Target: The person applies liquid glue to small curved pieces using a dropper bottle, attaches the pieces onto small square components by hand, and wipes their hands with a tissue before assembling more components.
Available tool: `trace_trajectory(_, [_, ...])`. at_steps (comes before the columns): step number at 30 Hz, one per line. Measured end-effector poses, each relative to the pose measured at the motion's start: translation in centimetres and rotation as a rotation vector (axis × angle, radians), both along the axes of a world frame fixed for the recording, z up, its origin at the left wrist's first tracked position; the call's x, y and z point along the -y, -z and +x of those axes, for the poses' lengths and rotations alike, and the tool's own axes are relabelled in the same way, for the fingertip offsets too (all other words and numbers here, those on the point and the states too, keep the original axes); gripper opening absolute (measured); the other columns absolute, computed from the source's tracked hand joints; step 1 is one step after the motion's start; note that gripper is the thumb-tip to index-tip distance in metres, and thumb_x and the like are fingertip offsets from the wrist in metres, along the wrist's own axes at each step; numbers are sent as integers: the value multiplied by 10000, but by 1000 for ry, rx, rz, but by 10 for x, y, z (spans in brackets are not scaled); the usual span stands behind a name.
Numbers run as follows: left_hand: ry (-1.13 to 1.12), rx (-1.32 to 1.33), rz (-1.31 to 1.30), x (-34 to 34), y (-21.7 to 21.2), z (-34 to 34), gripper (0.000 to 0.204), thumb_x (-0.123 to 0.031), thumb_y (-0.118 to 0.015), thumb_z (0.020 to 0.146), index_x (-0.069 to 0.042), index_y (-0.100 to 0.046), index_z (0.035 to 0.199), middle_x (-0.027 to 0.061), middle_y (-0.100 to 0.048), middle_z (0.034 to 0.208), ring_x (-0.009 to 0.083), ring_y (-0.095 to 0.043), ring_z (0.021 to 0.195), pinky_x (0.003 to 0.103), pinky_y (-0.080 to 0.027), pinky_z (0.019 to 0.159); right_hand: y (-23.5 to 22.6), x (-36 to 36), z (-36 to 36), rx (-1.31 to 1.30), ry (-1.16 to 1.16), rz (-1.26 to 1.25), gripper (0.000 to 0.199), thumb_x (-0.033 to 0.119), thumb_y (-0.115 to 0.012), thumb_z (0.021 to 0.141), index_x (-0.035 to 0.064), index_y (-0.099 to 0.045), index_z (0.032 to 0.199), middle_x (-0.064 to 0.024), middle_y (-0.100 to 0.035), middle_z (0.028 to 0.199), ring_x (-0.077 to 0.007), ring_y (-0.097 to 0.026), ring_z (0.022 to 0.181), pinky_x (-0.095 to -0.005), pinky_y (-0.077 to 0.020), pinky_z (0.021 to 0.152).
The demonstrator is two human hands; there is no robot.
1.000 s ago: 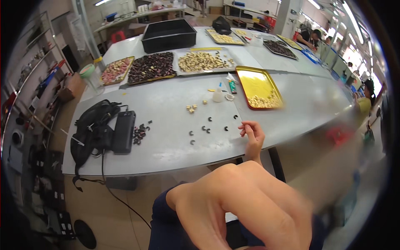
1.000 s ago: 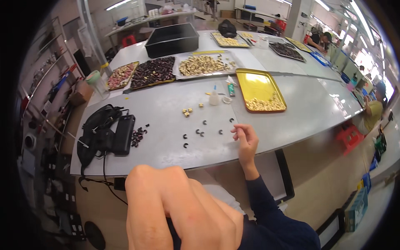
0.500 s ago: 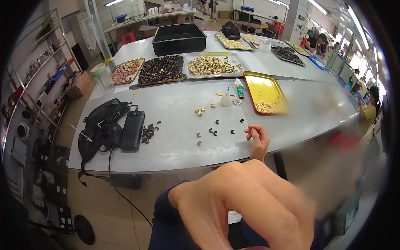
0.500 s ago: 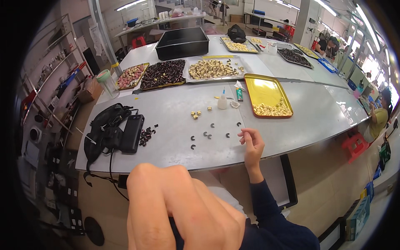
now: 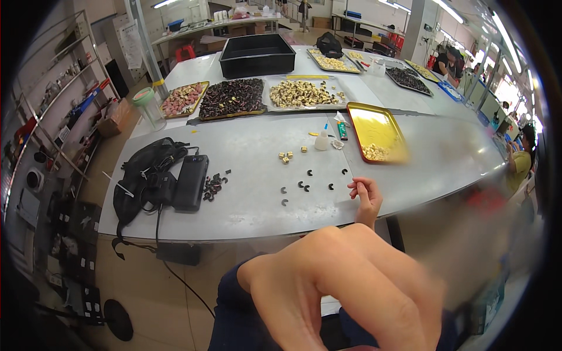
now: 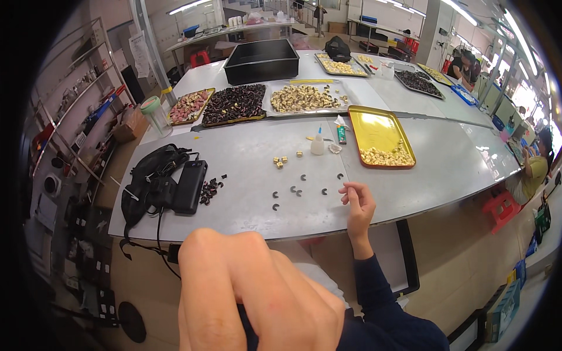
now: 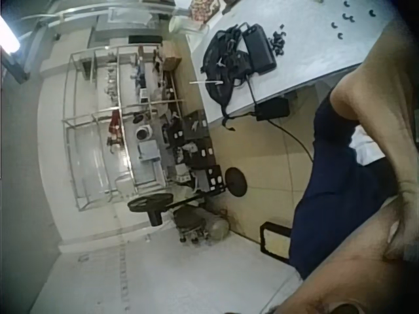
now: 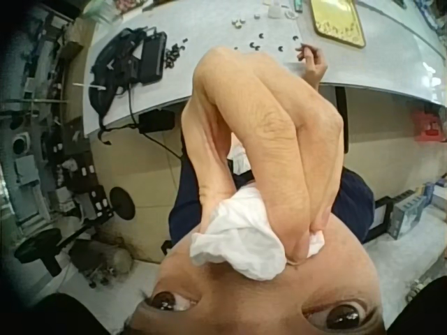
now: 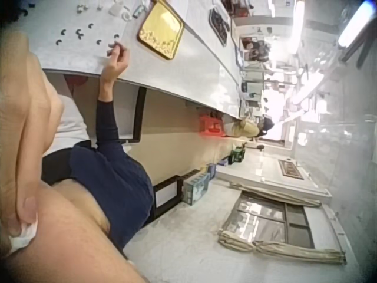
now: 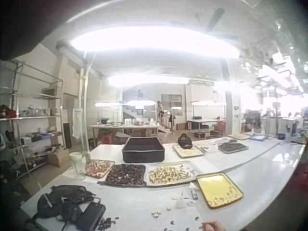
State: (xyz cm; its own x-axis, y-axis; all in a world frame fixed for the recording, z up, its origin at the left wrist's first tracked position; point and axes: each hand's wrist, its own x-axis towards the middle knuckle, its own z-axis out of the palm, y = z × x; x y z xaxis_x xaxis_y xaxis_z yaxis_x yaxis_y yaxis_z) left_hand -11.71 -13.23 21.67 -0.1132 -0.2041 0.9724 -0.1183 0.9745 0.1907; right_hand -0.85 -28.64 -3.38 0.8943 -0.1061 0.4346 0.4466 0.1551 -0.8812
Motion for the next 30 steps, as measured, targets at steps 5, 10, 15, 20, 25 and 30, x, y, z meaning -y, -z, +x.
trace_trajectory(5, [14,15,8,2,0,-1,417,-159,-763,817,209,-631,962,277,-658,871,297,-669,758,328,-584,665,0,1,0,12,-8,-8,151,67,-502,957,-4,-626,1007,-75,-647,837,-78,-523,687,-212,-435,656])
trace_trajectory(10, [-10,-17,0,2,1,-2,428,-165,-776,803,206,-632,961,276,-658,868,298,-670,762,326,-584,666,0,0,0,9,-5,-10,152,70,-502,959,-6,-625,1007,-77,-647,838,-78,-524,687,-211,-435,657])
trace_trajectory(15, [11,44,13,4,-3,2,439,-171,-778,802,210,-630,963,273,-658,862,300,-669,763,331,-584,678,0,2,0,9,10,-9,153,67,-500,959,-7,-625,1009,-77,-648,837,-78,-526,687,-210,-436,657])
trace_trajectory(20, [-15,50,19,4,-2,1,448,-174,-776,804,214,-626,968,274,-658,861,298,-668,761,328,-584,673,5,-4,3,12,-23,11,149,61,-501,956,-5,-626,1005,-79,-648,837,-80,-529,686,-211,-438,653])
trace_trajectory(25, [7,-5,16,11,-2,0,430,-175,-773,810,206,-636,954,273,-656,856,294,-669,764,313,-584,649,1,2,1,7,7,6,145,62,-508,956,-8,-624,1006,-78,-651,842,-79,-531,686,-211,-437,650])
trace_trajectory(30, [109,-36,52,21,1,2,419,-162,-774,808,203,-636,961,270,-652,862,295,-671,762,314,-585,656,2,2,0,-8,11,23,142,65,-511,957,-8,-622,1009,-75,-653,847,-77,-534,688,-209,-437,650])
